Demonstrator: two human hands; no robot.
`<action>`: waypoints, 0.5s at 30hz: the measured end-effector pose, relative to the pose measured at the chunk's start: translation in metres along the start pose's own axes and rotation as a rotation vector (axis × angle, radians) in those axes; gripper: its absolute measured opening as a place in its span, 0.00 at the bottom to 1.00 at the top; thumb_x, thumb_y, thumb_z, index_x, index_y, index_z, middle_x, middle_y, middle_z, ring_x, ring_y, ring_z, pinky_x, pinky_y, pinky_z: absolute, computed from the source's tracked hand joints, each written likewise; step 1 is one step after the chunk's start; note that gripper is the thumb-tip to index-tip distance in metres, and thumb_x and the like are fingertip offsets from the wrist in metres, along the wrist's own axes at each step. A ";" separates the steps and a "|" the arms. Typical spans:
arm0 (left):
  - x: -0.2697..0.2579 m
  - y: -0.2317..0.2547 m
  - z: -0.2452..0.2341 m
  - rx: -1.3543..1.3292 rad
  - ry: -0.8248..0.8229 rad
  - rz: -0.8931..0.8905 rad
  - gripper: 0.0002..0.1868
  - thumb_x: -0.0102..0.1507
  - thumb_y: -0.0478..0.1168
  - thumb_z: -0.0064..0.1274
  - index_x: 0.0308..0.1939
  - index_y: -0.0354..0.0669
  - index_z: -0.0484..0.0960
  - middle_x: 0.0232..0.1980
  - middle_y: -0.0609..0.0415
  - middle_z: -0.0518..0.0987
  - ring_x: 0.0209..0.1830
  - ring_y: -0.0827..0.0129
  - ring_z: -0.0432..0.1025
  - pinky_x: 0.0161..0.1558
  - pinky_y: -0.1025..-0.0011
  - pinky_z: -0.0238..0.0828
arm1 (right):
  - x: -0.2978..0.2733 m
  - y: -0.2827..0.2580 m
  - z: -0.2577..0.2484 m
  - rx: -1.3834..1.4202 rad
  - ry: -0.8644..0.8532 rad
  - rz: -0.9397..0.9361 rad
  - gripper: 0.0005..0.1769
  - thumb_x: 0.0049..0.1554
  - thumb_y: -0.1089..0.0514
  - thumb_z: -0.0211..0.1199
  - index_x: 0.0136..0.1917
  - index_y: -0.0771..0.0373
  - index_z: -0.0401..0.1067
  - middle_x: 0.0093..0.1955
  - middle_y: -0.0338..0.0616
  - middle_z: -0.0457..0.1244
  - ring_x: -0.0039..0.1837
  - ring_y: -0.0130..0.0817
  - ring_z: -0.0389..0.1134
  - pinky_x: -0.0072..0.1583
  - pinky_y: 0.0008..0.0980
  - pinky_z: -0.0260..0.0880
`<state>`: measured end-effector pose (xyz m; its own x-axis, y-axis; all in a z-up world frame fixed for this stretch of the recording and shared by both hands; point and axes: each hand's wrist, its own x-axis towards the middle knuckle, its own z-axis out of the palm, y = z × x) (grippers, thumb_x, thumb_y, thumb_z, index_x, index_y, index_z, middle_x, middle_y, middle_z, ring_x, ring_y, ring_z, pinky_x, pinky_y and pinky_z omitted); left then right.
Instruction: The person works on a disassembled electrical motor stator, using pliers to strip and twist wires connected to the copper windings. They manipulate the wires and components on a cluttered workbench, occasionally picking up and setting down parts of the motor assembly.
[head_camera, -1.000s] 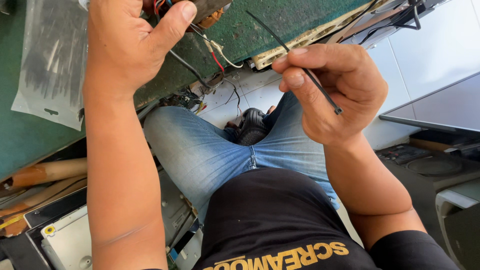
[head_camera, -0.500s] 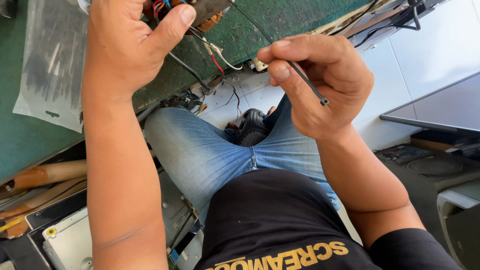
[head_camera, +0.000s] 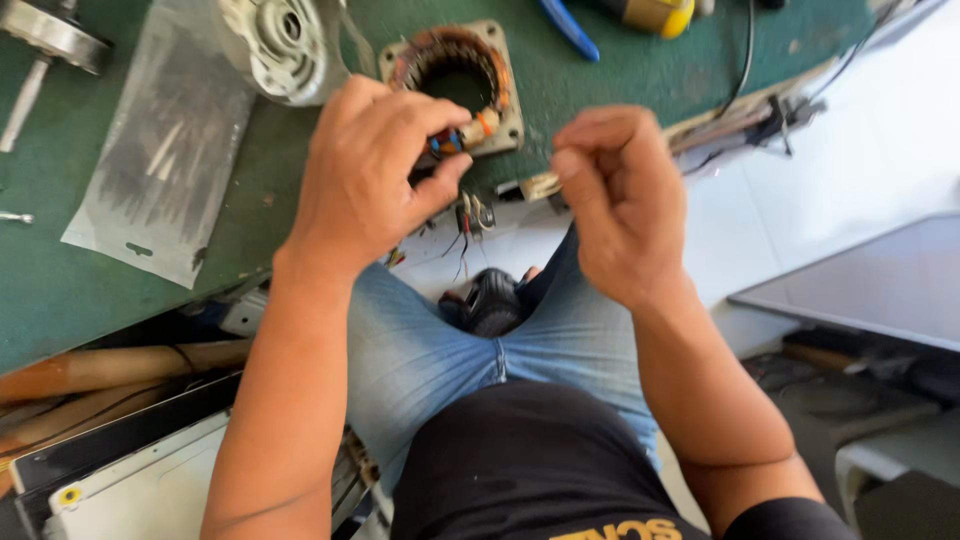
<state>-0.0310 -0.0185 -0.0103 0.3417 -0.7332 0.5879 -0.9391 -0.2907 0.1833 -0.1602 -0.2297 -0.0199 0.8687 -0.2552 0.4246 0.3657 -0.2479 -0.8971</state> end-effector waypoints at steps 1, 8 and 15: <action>-0.002 0.000 0.001 -0.014 0.031 -0.013 0.11 0.75 0.41 0.60 0.56 0.37 0.82 0.51 0.48 0.85 0.44 0.49 0.71 0.49 0.54 0.64 | 0.002 0.000 0.002 -0.113 -0.031 0.044 0.07 0.69 0.68 0.60 0.58 0.66 0.65 0.47 0.45 0.63 0.41 0.28 0.64 0.45 0.27 0.63; -0.010 0.001 0.023 -0.028 0.324 -0.065 0.12 0.68 0.45 0.64 0.54 0.48 0.85 0.47 0.57 0.83 0.44 0.56 0.75 0.46 0.60 0.72 | 0.027 0.028 0.022 -0.313 0.002 -0.275 0.16 0.61 0.65 0.78 0.61 0.68 0.78 0.45 0.47 0.64 0.29 0.28 0.60 0.33 0.30 0.61; -0.010 0.004 0.021 -0.020 0.325 -0.059 0.13 0.68 0.42 0.64 0.55 0.45 0.85 0.46 0.54 0.82 0.43 0.56 0.74 0.45 0.62 0.72 | 0.025 0.033 0.033 -0.539 0.105 -0.448 0.05 0.60 0.62 0.79 0.49 0.59 0.84 0.43 0.39 0.67 0.30 0.32 0.65 0.32 0.31 0.64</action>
<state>-0.0379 -0.0253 -0.0319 0.3692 -0.4803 0.7956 -0.9195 -0.3128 0.2379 -0.1154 -0.2137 -0.0430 0.6268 -0.1029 0.7724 0.4404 -0.7710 -0.4600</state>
